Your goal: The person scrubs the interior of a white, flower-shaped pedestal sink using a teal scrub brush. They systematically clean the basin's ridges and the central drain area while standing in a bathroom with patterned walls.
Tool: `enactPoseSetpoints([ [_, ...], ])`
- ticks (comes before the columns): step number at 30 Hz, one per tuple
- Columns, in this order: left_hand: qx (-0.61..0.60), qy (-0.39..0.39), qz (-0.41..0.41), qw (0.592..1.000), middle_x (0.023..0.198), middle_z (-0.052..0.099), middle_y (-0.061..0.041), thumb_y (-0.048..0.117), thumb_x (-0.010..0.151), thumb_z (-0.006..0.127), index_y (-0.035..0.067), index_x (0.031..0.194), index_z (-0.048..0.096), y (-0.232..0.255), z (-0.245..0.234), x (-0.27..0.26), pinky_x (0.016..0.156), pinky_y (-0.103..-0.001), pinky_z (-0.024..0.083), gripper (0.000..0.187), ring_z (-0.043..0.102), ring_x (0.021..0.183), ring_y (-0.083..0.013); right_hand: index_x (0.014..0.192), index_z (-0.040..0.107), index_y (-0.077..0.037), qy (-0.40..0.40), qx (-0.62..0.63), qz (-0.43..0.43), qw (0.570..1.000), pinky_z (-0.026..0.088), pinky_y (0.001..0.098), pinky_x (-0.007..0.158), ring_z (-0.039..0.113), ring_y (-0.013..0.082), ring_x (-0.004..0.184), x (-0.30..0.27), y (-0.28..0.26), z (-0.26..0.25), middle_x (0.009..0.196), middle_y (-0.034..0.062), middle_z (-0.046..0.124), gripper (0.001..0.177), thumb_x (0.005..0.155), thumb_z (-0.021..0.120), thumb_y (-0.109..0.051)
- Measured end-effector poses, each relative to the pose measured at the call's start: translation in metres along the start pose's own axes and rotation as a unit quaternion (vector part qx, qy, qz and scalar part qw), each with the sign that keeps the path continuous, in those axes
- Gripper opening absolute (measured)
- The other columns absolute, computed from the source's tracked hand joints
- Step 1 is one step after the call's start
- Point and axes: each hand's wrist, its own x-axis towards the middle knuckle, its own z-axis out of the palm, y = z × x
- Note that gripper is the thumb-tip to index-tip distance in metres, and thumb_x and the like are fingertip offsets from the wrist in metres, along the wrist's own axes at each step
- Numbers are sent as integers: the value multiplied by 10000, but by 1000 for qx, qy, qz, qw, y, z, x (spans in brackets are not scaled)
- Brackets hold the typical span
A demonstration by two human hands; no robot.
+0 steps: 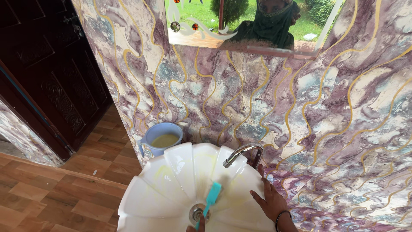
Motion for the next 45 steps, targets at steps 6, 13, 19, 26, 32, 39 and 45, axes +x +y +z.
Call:
enactPoseSetpoints([
  [6, 8, 42, 16, 999, 944, 668, -230, 122, 940, 585, 69, 1652, 193, 24, -11, 11, 527, -446, 545, 814, 690, 693, -336, 1501, 345, -137, 11, 36, -9, 999, 565, 491, 949, 669, 401, 1165, -2, 2, -2, 1433, 197, 553, 858, 853, 599, -640],
  [13, 48, -13, 13, 999, 932, 666, -240, 126, 933, 588, 65, 1666, 174, 21, -26, -27, 497, -448, 524, 844, 678, 678, -340, 1488, 326, -123, 2, 27, -4, 1000, 574, 528, 898, 680, 438, 1094, -7, -2, -3, 1403, 209, 564, 856, 857, 597, -634],
  [19, 117, -34, 70, 990, 922, 666, -249, 130, 927, 592, 61, 1678, 158, 43, -45, -8, 472, -450, 506, 870, 667, 665, -344, 1488, 346, -137, -8, 35, 1, 999, 561, 533, 917, 668, 453, 1114, -9, -4, -4, 1391, 214, 576, 832, 863, 609, -619],
  [26, 48, -2, -29, 998, 991, 645, -272, 111, 916, 574, 156, 1646, 169, 4, 6, 6, 488, -444, 539, 835, 696, 664, -331, 1498, 308, -100, -2, 51, -11, 999, 565, 523, 927, 651, 447, 1152, -8, -1, -2, 1399, 218, 566, 877, 856, 628, -605],
  [32, 50, 12, -11, 999, 1023, 630, -283, 102, 918, 564, 158, 1647, 156, 10, 12, 12, 534, -450, 563, 837, 695, 700, -347, 1512, 296, -108, -21, 44, -14, 999, 564, 523, 925, 650, 437, 1153, -3, -4, -2, 1428, 209, 539, 887, 852, 639, -592],
  [39, 38, 23, 21, 999, 1062, 613, -296, 92, 919, 551, 161, 1648, 141, 32, 9, 0, 588, -458, 591, 840, 694, 742, -366, 1473, 348, -98, -2, 49, -31, 998, 579, 505, 913, 666, 434, 1134, -8, -5, -2, 1399, 213, 567, 830, 873, 641, -591],
  [45, 35, -18, -17, 999, 1095, 598, -307, 83, 921, 541, 164, 1650, 127, 1, 6, -15, 635, -464, 615, 842, 693, 778, -382, 1507, 305, -93, -24, 13, -11, 1000, 587, 496, 892, 688, 414, 1093, -5, -10, -7, 1394, 185, 569, 876, 856, 653, -564],
])
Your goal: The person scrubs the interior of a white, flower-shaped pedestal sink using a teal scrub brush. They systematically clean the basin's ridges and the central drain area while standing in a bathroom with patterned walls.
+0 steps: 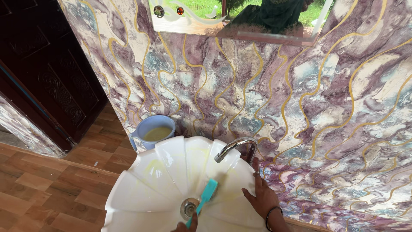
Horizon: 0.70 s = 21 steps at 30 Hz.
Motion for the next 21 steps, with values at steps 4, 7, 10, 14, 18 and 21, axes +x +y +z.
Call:
enactPoseSetpoints([
  [4, 2, 1, 53, 999, 1117, 588, -315, 78, 922, 534, 166, 1651, 119, 6, -18, 0, 665, -468, 631, 844, 693, 802, -392, 1516, 300, -74, 2, -7, -11, 1000, 585, 497, 887, 689, 410, 1088, -4, -3, -4, 1392, 191, 569, 882, 866, 659, -551],
  [7, 3, 19, 65, 998, 1044, 630, -298, 75, 927, 531, 147, 1656, 114, 11, -23, 3, 658, -452, 641, 843, 696, 799, -383, 1507, 328, -84, 15, 4, -14, 1000, 578, 500, 895, 684, 411, 1096, -5, -4, -6, 1391, 198, 568, 852, 873, 659, -548],
  [10, -13, 9, 32, 999, 984, 621, -267, 88, 931, 530, 170, 1649, 133, 6, -4, -1, 623, -456, 630, 825, 699, 752, -367, 1504, 331, -90, 17, 11, -7, 1000, 572, 507, 897, 676, 413, 1103, -8, -3, -3, 1406, 190, 557, 837, 878, 656, -540],
  [14, 6, 3, -37, 999, 905, 609, -226, 105, 936, 528, 202, 1641, 158, -16, 25, 0, 578, -461, 614, 802, 702, 690, -346, 1513, 301, -59, 27, 4, -27, 999, 577, 505, 892, 679, 414, 1094, -6, 1, 0, 1410, 186, 557, 878, 863, 665, -524],
  [18, 17, 41, -57, 997, 827, 597, -185, 122, 941, 526, 233, 1632, 184, -39, 30, 16, 532, -466, 598, 779, 705, 628, -324, 1507, 295, -64, -5, -20, -11, 1000, 587, 492, 895, 685, 397, 1102, 0, -1, 2, 1417, 171, 549, 878, 861, 667, -528],
  [21, 10, 92, -45, 995, 767, 588, -154, 135, 945, 525, 256, 1626, 202, -28, 33, 28, 498, -470, 587, 763, 707, 581, -308, 1489, 306, -49, 28, -1, -44, 999, 585, 492, 884, 683, 411, 1090, -1, 1, 2, 1406, 203, 547, 878, 857, 678, -533],
])
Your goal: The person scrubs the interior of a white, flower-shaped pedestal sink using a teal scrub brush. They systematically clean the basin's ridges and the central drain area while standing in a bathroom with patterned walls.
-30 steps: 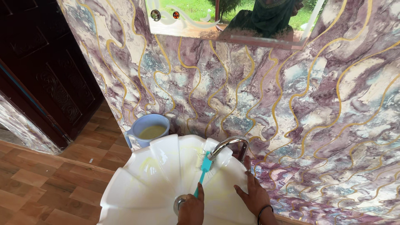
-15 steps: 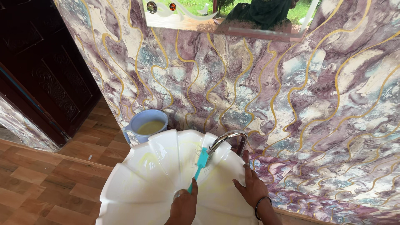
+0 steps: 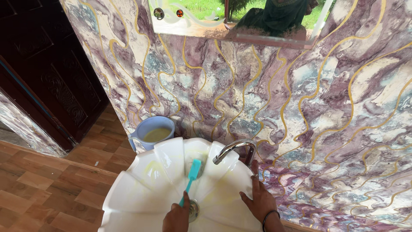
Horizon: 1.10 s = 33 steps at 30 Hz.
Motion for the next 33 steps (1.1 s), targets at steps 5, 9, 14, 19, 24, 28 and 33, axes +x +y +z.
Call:
enactPoseSetpoints([
  [5, 41, 19, -46, 998, 712, 577, -133, 135, 927, 547, 274, 1594, 252, 25, 15, -2, 419, -473, 531, 743, 646, 488, -268, 1512, 272, -58, -30, 7, 24, 999, 579, 491, 902, 674, 417, 1101, -1, 3, 5, 1430, 199, 526, 893, 872, 656, -547],
  [9, 38, -26, -75, 996, 688, 582, -131, 144, 884, 592, 278, 1558, 353, 13, 24, -3, 387, -462, 523, 727, 636, 463, -257, 1529, 223, -30, -22, -2, 9, 1000, 583, 488, 907, 670, 413, 1122, 3, 10, 11, 1430, 209, 521, 948, 863, 647, -555],
  [14, 46, 7, -94, 995, 658, 589, -129, 155, 831, 647, 283, 1512, 480, 9, 16, 10, 347, -447, 514, 713, 622, 432, -243, 1522, 217, -23, -54, -23, -5, 998, 560, 484, 972, 622, 422, 1211, 13, 16, 19, 1494, 267, 427, 975, 856, 670, -570],
  [19, 95, 221, -73, 968, 601, 588, -127, 149, 749, 712, 260, 1455, 622, 52, 15, 19, 308, -425, 499, 719, 603, 393, -227, 1501, 247, -8, -32, -23, -24, 999, 544, 489, 992, 589, 433, 1248, 16, 24, 23, 1518, 279, 392, 973, 847, 688, -579],
  [24, 26, 22, -131, 991, 623, 596, -108, 281, 809, 699, 231, 1267, 570, 48, 19, 10, 358, -432, 500, 478, 596, 417, -237, 1542, 270, -33, -38, -14, -27, 999, 536, 511, 1000, 598, 448, 1239, 16, 27, 30, 1515, 264, 405, 978, 831, 696, -552],
  [28, 34, -6, -144, 989, 637, 598, -113, 275, 817, 690, 227, 1289, 547, 25, 10, 11, 367, -428, 506, 496, 602, 429, -236, 1542, 270, -36, -27, -11, -32, 999, 553, 493, 996, 587, 456, 1253, 22, 24, 31, 1525, 305, 365, 992, 817, 700, -559],
  [33, 31, 3, -131, 991, 655, 600, -118, 267, 827, 679, 222, 1317, 519, 24, 7, 1, 379, -424, 514, 518, 610, 443, -235, 1537, 267, -25, -41, -6, -37, 998, 526, 495, 1020, 532, 470, 1299, 14, 20, 26, 1535, 332, 326, 984, 830, 707, -548],
])
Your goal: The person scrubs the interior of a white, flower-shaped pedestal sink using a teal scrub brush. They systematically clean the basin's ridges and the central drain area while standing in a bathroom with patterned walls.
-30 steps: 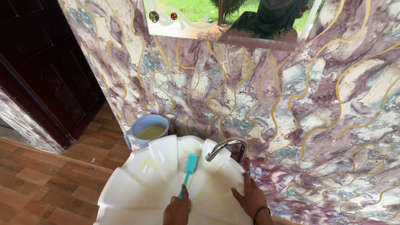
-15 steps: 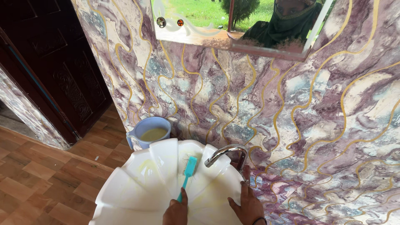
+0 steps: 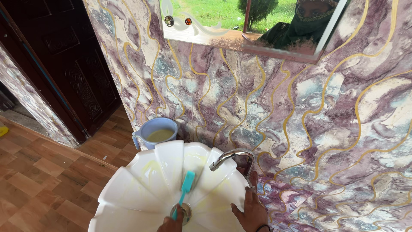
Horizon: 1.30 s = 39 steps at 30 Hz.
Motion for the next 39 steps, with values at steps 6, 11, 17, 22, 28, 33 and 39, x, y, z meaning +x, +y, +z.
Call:
enactPoseSetpoints([
  [6, -18, 9, 18, 1000, 676, 603, -125, 258, 839, 666, 216, 1351, 484, 23, 8, -13, 393, -418, 523, 545, 619, 461, -234, 1476, 314, -26, 21, 43, -4, 999, 465, 490, 1083, 501, 456, 1335, -5, -4, -6, 1487, 296, 421, 911, 834, 707, -539],
  [11, -9, -57, -22, 998, 694, 605, -131, 250, 849, 655, 211, 1379, 456, 2, 13, -15, 405, -413, 531, 567, 627, 475, -233, 1445, 340, -11, 35, 27, -19, 999, 433, 511, 1091, 496, 450, 1322, -1, -2, -3, 1430, 279, 477, 910, 811, 734, -532],
  [17, -5, -33, -2, 999, 715, 608, -137, 241, 861, 641, 205, 1413, 422, 1, -2, -7, 419, -407, 541, 595, 636, 493, -231, 1490, 354, -22, 45, 36, -34, 998, 442, 522, 1070, 498, 457, 1308, 4, 4, 5, 1415, 284, 479, 934, 800, 742, -518],
  [22, -21, 13, 46, 999, 733, 610, -143, 233, 871, 630, 200, 1440, 393, 30, -18, 0, 430, -402, 549, 618, 644, 508, -230, 1473, 367, -2, 73, 28, -70, 995, 448, 526, 1057, 491, 472, 1305, 9, 7, 8, 1407, 304, 459, 921, 799, 757, -495],
  [28, -13, -57, 3, 998, 754, 613, -150, 224, 883, 617, 194, 1474, 359, 6, -4, -13, 445, -396, 558, 646, 653, 525, -229, 1491, 357, -20, 49, 37, -46, 997, 465, 505, 1053, 516, 435, 1299, 4, 7, 8, 1407, 252, 484, 922, 796, 747, -484],
  [33, -16, -54, -11, 998, 772, 615, -155, 217, 893, 606, 189, 1502, 330, -10, -9, -17, 456, -391, 566, 669, 660, 540, -228, 1506, 340, -39, 24, 16, -24, 999, 469, 484, 1072, 529, 413, 1302, 1, -3, -3, 1414, 226, 491, 917, 812, 735, -488],
  [39, -29, 5, 43, 999, 793, 618, -162, 207, 905, 593, 184, 1536, 296, 33, -15, -26, 470, -385, 575, 697, 670, 557, -227, 1453, 359, -40, 52, 55, -46, 996, 441, 492, 1085, 466, 438, 1351, -6, -9, -11, 1434, 244, 477, 857, 814, 745, -461],
])
